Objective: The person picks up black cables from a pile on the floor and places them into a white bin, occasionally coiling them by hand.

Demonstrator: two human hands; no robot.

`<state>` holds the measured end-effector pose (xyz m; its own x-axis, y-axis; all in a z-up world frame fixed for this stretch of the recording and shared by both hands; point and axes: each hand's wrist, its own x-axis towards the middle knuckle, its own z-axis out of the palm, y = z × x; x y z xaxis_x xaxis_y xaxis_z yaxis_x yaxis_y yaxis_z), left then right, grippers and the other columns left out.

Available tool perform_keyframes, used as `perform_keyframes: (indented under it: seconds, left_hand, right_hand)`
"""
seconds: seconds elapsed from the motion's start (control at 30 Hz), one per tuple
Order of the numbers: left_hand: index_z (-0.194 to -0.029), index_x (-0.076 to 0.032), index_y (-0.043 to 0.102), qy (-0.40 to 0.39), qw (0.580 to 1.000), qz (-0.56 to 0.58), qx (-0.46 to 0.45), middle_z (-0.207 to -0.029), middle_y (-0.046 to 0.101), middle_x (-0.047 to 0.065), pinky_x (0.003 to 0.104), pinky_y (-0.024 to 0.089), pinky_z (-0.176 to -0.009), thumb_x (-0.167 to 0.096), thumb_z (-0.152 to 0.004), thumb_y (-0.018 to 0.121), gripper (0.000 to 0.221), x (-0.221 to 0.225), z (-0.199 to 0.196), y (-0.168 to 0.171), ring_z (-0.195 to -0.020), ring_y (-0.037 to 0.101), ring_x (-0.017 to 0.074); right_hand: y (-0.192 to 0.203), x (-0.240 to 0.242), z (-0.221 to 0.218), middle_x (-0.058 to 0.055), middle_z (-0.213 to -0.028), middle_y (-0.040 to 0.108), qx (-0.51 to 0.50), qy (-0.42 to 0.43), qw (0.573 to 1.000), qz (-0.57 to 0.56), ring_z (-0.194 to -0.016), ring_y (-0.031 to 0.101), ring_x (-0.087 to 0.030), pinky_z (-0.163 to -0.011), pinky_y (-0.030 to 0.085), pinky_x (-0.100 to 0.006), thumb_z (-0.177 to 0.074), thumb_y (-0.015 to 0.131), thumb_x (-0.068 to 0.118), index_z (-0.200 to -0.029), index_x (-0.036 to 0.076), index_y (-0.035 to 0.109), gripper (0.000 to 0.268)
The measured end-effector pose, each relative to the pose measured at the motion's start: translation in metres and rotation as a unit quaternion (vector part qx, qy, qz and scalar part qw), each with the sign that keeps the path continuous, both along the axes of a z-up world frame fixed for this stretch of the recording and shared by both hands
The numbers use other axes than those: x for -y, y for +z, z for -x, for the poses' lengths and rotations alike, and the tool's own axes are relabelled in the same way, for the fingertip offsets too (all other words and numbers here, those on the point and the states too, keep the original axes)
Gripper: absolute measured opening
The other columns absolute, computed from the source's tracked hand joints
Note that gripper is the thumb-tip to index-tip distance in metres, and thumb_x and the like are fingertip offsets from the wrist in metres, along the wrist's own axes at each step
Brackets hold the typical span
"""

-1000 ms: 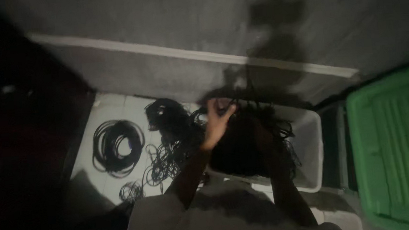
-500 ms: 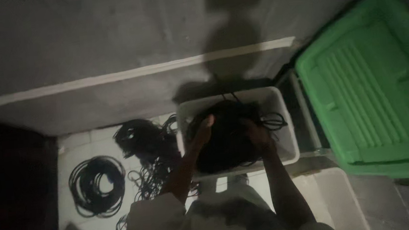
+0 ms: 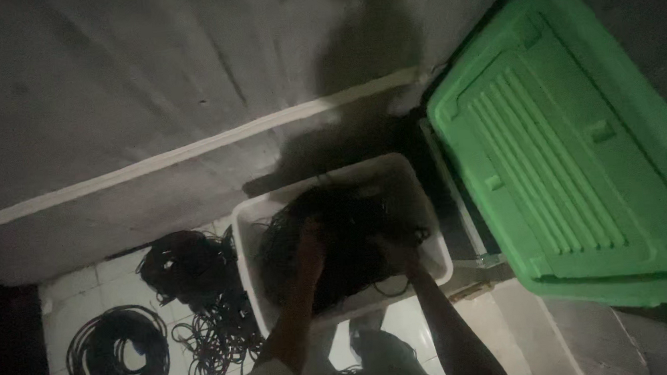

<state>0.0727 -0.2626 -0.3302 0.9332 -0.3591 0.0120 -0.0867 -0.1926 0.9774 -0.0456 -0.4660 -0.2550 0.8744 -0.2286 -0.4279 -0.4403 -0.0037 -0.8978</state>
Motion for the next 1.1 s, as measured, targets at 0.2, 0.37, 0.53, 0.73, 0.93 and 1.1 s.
perform_keyframes:
  seconds: [0.2, 0.37, 0.53, 0.73, 0.93, 1.1]
  left_hand:
    - [-0.164, -0.009, 0.030, -0.038, 0.953, 0.239, -0.180, -0.162, 0.040, 0.009, 0.043, 0.030, -0.121, -0.039, -0.112, 0.032, 0.059, 0.029, -0.003, -0.025, -0.146, 0.040, 0.0258]
    - [-0.162, -0.009, 0.031, -0.062, 0.978, -0.040, -0.193, -0.136, 0.063, 0.016, 0.044, 0.040, -0.112, -0.038, -0.099, 0.052, 0.073, 0.049, 0.000, -0.014, -0.125, 0.058, 0.0322]
    - [-0.141, 0.000, 0.052, -0.003, 0.945, -0.266, -0.191, -0.134, 0.062, 0.021, 0.049, 0.043, -0.106, -0.042, -0.100, 0.061, 0.059, 0.053, 0.005, -0.067, -0.123, 0.058, 0.0392]
    - [-0.131, 0.011, 0.053, 0.045, 0.957, -0.279, -0.059, -0.125, 0.060, 0.031, 0.051, 0.047, -0.098, -0.039, -0.093, 0.067, 0.064, 0.045, 0.012, -0.171, -0.114, 0.059, 0.0457]
    - [-0.151, -0.010, 0.043, -0.056, 0.919, -0.387, 0.046, -0.153, 0.038, 0.026, 0.068, 0.033, -0.110, -0.056, -0.084, 0.075, 0.087, 0.024, 0.031, -0.174, -0.141, 0.035, 0.0498]
    - [-0.160, -0.026, 0.032, -0.149, 0.874, -0.453, -0.095, -0.169, 0.007, 0.021, 0.087, 0.012, -0.105, -0.068, -0.074, 0.077, 0.106, 0.020, 0.032, -0.132, -0.153, 0.003, 0.0514]
  right_hand:
    - [-0.052, 0.019, -0.003, -0.020, -0.124, 0.054, -0.027, -0.012, 0.999, -0.011, -0.110, 0.050, -0.036, -0.096, 0.042, -0.045, -0.108, 0.051, 0.040, -0.148, 0.007, 0.050, 0.052]
    - [-0.101, 0.024, -0.009, -0.021, -0.128, 0.053, -0.059, -0.019, 0.998, 0.001, -0.113, 0.049, -0.037, -0.099, 0.041, -0.045, -0.108, 0.050, 0.040, -0.149, 0.006, 0.049, 0.053]
    - [-0.138, 0.031, -0.016, -0.022, -0.132, 0.052, -0.082, -0.017, 0.996, 0.020, -0.117, 0.049, -0.038, -0.101, 0.040, -0.046, -0.108, 0.050, 0.040, -0.150, 0.004, 0.048, 0.054]
    - [-0.182, 0.030, -0.024, -0.023, -0.136, 0.051, -0.102, 0.051, 0.993, 0.010, -0.122, 0.048, -0.040, -0.104, 0.039, -0.047, -0.109, 0.049, 0.040, -0.150, 0.003, 0.047, 0.056]
    - [-0.224, 0.040, 0.003, -0.024, -0.141, 0.050, -0.096, 0.052, 0.994, 0.025, -0.126, 0.047, -0.041, -0.107, 0.038, -0.048, -0.109, 0.048, 0.040, -0.151, 0.001, 0.046, 0.057]
    - [-0.249, 0.074, 0.035, -0.025, -0.144, 0.049, -0.061, -0.035, 0.992, 0.109, -0.130, 0.046, -0.042, -0.110, 0.037, -0.049, -0.110, 0.048, 0.040, -0.152, 0.000, 0.045, 0.058]
